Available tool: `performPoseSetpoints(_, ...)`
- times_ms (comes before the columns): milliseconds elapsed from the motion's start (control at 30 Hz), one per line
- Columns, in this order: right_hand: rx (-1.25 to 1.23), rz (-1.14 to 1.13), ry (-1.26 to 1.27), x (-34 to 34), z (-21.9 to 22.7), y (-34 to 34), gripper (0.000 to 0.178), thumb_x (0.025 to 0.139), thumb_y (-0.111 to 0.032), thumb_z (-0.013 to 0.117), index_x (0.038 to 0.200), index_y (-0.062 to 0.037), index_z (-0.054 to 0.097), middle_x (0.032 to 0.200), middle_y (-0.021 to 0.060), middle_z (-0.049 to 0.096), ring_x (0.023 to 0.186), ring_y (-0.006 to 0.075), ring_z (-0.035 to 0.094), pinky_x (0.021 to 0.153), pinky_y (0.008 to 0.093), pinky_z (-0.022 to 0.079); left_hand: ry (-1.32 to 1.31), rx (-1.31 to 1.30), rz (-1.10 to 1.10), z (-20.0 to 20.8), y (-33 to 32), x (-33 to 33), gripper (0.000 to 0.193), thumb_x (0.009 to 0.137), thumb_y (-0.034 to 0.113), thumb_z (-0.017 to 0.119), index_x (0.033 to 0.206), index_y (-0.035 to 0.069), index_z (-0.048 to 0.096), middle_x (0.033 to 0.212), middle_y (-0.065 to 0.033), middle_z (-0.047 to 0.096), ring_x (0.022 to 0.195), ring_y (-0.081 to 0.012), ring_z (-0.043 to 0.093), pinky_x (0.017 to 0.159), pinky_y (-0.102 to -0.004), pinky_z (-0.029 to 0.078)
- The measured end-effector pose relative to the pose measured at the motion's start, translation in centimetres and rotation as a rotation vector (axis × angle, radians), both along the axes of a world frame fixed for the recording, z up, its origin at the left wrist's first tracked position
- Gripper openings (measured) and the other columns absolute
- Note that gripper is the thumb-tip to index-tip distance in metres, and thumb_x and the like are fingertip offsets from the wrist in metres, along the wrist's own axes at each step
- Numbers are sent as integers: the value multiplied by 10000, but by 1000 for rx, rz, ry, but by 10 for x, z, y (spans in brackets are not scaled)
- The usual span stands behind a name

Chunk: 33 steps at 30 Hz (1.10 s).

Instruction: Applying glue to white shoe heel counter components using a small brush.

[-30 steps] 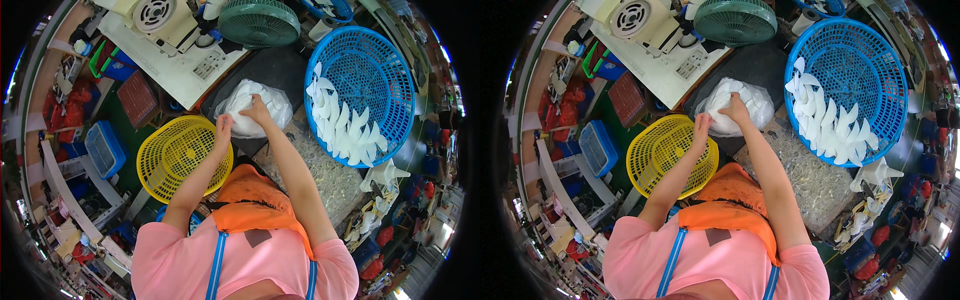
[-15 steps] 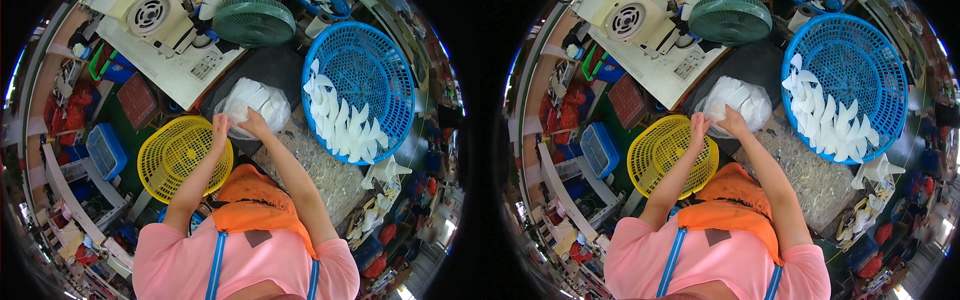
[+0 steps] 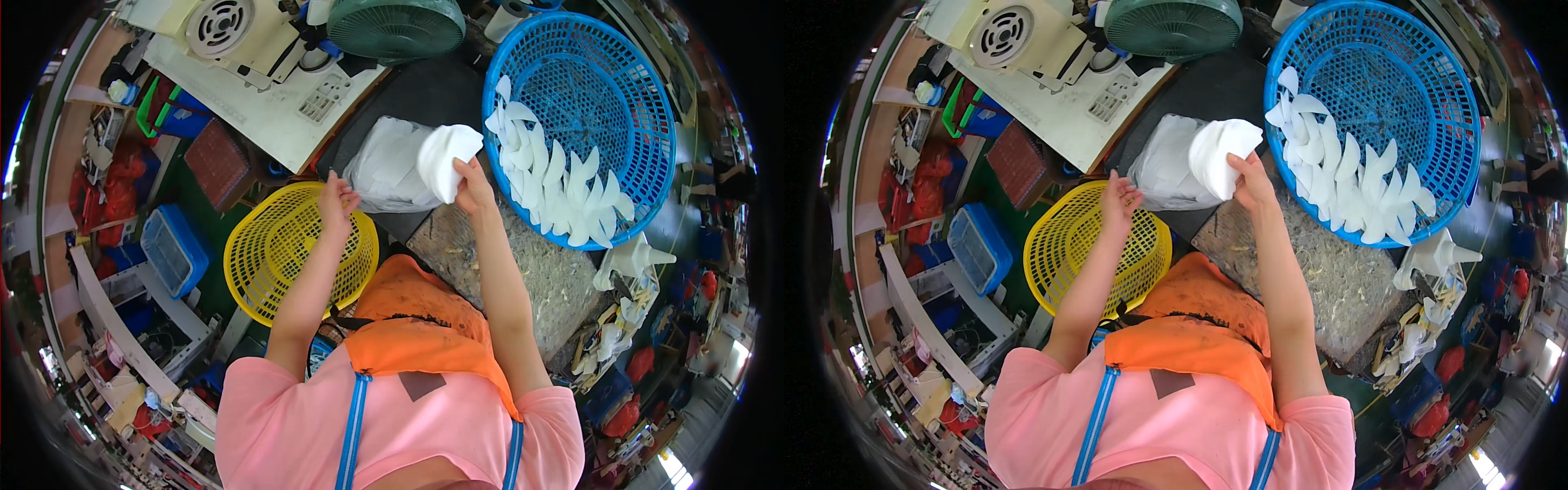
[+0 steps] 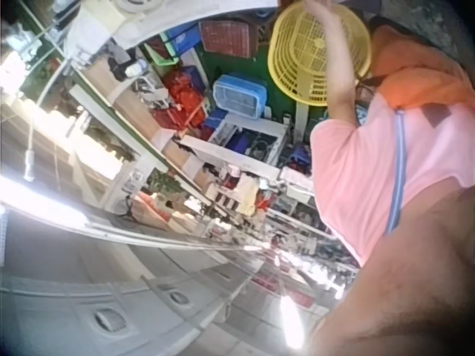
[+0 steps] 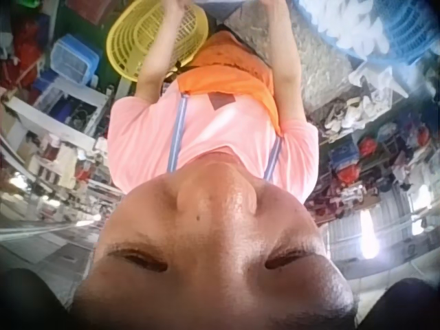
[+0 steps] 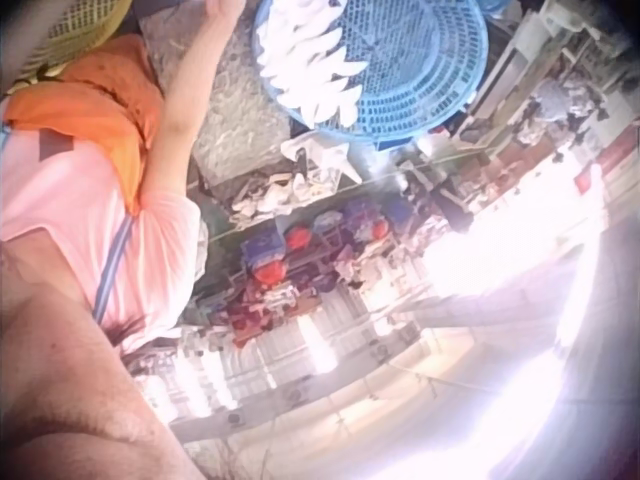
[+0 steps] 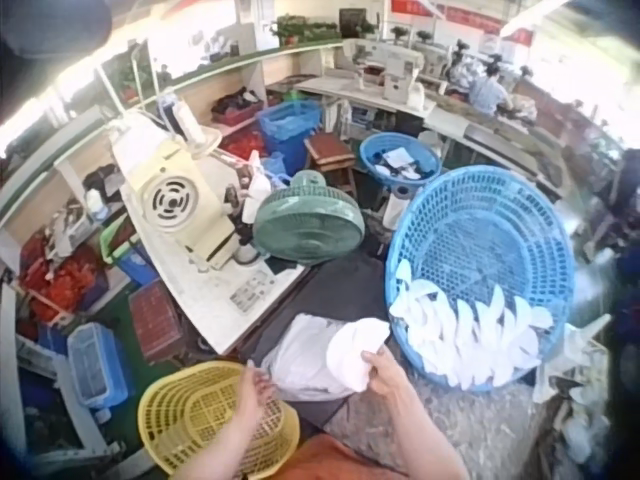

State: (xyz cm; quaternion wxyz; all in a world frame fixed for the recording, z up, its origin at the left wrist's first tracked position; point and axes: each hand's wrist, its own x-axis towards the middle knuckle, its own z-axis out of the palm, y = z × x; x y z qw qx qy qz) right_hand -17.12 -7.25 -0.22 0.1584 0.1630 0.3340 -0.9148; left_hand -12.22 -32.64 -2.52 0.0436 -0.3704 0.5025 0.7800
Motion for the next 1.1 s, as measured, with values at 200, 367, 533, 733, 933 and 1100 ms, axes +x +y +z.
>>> performPoseSetpoints(200,-195,10,22,92,12,25,615,750,-122,701,1285,-53,404,1173,82,566,1087,243,558,938,412,464,392,-371,-281,50,33,24,420,860,282,594,1159,7,488,1101,-73,513,1061,-186,477,880,-308,413)
performPoseSetpoints(367,-53,-68,-285,168,26,1,488,870,-123,582,1312,-58,385,1232,56,523,1130,188,509,947,337,420,442,-89,-750,81,129,93,836,738,189,725,1379,-19,230,1351,-170,335,1268,-263,328,1042,-376,288)
performPoseSetpoints(533,309,-91,-276,199,50,10,417,919,-242,524,1272,-39,436,1174,85,555,1123,189,503,906,323,422,147,342,-725,62,149,95,630,806,65,653,1335,11,317,1245,-117,466,1121,-197,491,928,-336,427)
performPoseSetpoints(733,1210,511,-49,213,84,103,329,910,-301,498,977,7,590,888,136,604,796,245,600,712,322,467,-86,775,-939,66,170,99,524,800,15,627,1265,19,385,1147,-115,553,1015,-215,582,856,-363,505)
performPoseSetpoints(933,1308,87,230,208,89,115,347,916,-244,484,1183,-25,519,1126,164,554,995,253,574,836,309,456,-20,596,-1257,79,163,93,583,752,6,653,1274,20,393,1149,-131,554,1036,-225,576,849,-357,502)
performPoseSetpoints(1100,1138,751,639,165,87,64,314,913,-210,472,1186,-59,511,1147,184,534,1049,351,524,910,398,416,-57,494,-1069,75,114,130,641,700,2,672,1285,22,411,1189,-103,528,1126,-217,509,952,-350,425)
